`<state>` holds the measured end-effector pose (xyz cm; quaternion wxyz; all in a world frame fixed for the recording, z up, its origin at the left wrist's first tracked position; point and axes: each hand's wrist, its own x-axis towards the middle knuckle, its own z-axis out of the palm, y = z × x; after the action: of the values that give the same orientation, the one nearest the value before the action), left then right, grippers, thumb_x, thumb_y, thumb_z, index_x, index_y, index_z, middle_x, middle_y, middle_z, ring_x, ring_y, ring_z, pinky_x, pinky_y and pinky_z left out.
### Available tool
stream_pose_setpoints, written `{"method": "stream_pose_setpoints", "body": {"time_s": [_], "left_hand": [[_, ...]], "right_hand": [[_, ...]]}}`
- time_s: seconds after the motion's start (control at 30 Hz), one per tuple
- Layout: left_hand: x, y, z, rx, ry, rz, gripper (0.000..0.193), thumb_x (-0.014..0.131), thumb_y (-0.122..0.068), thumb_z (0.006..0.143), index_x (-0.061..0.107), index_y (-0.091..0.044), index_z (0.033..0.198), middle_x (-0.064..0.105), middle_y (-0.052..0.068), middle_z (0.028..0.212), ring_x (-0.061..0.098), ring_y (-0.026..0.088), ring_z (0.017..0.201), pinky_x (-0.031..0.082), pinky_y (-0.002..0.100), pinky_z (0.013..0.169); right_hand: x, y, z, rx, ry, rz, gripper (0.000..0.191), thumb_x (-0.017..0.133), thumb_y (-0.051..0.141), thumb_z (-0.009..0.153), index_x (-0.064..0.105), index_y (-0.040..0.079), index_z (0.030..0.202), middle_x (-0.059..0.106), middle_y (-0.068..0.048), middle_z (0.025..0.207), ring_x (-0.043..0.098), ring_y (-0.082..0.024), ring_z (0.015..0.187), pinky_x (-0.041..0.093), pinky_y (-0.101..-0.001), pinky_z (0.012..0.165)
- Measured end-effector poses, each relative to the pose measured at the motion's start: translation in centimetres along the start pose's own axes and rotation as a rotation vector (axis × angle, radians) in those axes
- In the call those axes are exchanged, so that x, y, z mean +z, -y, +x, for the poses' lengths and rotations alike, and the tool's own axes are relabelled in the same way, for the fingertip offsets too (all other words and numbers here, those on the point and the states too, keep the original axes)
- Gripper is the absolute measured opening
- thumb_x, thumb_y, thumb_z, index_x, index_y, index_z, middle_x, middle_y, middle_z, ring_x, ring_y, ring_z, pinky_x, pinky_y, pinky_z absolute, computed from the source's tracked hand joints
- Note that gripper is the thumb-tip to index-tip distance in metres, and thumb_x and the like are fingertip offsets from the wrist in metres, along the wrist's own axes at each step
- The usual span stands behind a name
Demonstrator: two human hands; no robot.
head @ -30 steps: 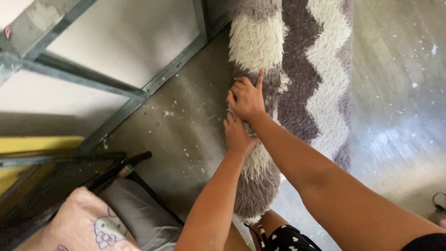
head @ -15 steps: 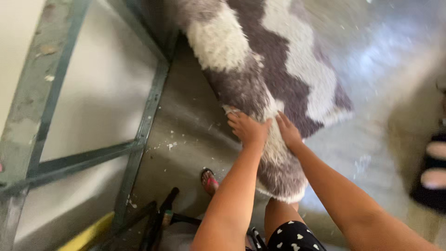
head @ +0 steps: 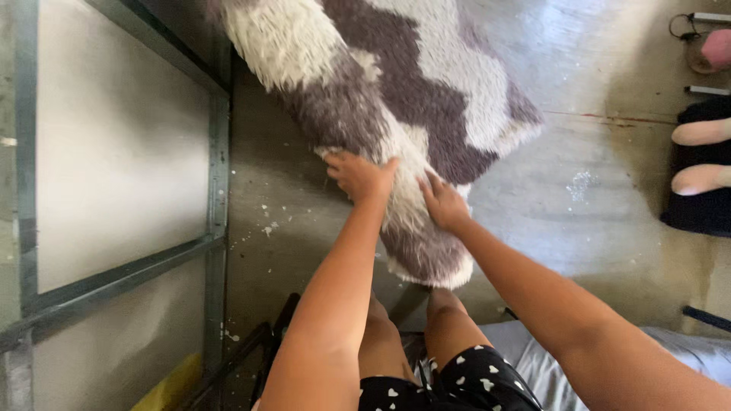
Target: The person carries a small wooden table with a pink object on it across the room and sets it down, then arranges plush toys, pillows, and a folded blanket on a rug, and repositions the rug against the wall.
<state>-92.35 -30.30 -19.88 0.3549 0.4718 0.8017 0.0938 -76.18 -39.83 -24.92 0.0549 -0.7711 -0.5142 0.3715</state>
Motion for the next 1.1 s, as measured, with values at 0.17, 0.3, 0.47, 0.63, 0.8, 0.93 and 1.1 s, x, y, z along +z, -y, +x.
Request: {"method": "stream_pose_setpoints", "body": {"time_s": [0.17, 0.3, 0.47, 0.63, 0.8, 0.93, 1.1], "left_hand": [[-0.4, 3.6, -1.9, 0.070, 0.008, 0.026, 0.121, 0.093, -0.050, 0.057, 0.032, 0.018, 0.137, 0.023, 0.034, 0.147, 0.034, 0.047, 0.130, 0.043, 0.053, 0.102], [-2.1, 5.0, -2.3, 0.078, 0.092, 0.035, 0.124, 0.093, -0.051, 0.056, 0.030, 0.020, 0.136, 0.023, 0.035, 0.147, 0.034, 0.046, 0.130, 0.041, 0.054, 0.103], [-5.3, 6.5, -0.1, 0.153, 0.089, 0.066, 0.127, 0.093, -0.048, 0.055, 0.027, 0.021, 0.137, 0.022, 0.034, 0.148, 0.032, 0.045, 0.133, 0.039, 0.053, 0.106], [-9.8, 11.1, 6.1, 0.154, 0.144, 0.108, 0.134, 0.096, -0.047, 0.055, 0.019, 0.018, 0.143, 0.007, 0.036, 0.153, 0.014, 0.051, 0.142, 0.024, 0.054, 0.114], [-15.1, 14.1, 13.2, 0.259, 0.076, 0.120, 0.136, 0.098, -0.039, 0.052, 0.016, 0.014, 0.146, 0.007, 0.032, 0.154, 0.015, 0.051, 0.141, 0.021, 0.051, 0.114], [-19.4, 15.2, 18.2, 0.342, 0.035, 0.139, 0.126, 0.097, -0.033, 0.054, 0.023, 0.015, 0.144, 0.017, 0.032, 0.153, 0.026, 0.049, 0.138, 0.029, 0.046, 0.114], [-22.5, 14.5, 23.2, 0.388, 0.027, 0.163, 0.116, 0.096, -0.031, 0.057, 0.031, 0.015, 0.140, 0.023, 0.031, 0.151, 0.036, 0.046, 0.133, 0.037, 0.046, 0.109]], "right_hand": [[4.1, -1.5, -3.6, 0.017, -0.043, 0.007, 0.065, 0.033, 0.054, 0.098, 0.038, 0.015, 0.149, 0.053, -0.030, 0.132, 0.050, -0.046, 0.123, 0.039, -0.0500, 0.104], [6.1, -0.2, -6.0, 0.052, -0.077, 0.009, 0.062, 0.034, 0.052, 0.098, 0.036, 0.015, 0.149, 0.051, -0.029, 0.134, 0.048, -0.045, 0.124, 0.038, -0.0503, 0.105], [8.2, 5.0, -7.7, 0.146, -0.155, 0.108, 0.064, 0.035, 0.053, 0.097, 0.035, 0.017, 0.150, 0.047, -0.029, 0.136, 0.046, -0.045, 0.126, 0.039, -0.0503, 0.104], [13.8, 13.6, -7.1, 0.252, -0.138, 0.185, 0.066, 0.035, 0.053, 0.100, 0.028, 0.014, 0.153, 0.040, -0.032, 0.140, 0.039, -0.046, 0.131, 0.034, -0.0525, 0.106], [18.1, 23.2, -6.7, 0.195, -0.213, 0.232, 0.079, 0.046, 0.058, 0.093, 0.025, 0.012, 0.154, 0.039, -0.028, 0.147, 0.035, -0.045, 0.137, 0.030, -0.0530, 0.113], [18.5, 28.7, -6.8, -0.140, -0.096, 0.176, 0.122, 0.071, 0.067, 0.072, 0.005, 0.010, 0.157, 0.006, -0.034, 0.155, 0.014, -0.055, 0.142, 0.019, -0.0631, 0.111], [16.6, 33.6, -5.9, -0.449, 0.172, -0.031, 0.135, 0.085, 0.066, 0.061, 0.002, 0.020, 0.157, -0.023, -0.033, 0.154, -0.007, -0.063, 0.140, 0.014, -0.0739, 0.108]]}}
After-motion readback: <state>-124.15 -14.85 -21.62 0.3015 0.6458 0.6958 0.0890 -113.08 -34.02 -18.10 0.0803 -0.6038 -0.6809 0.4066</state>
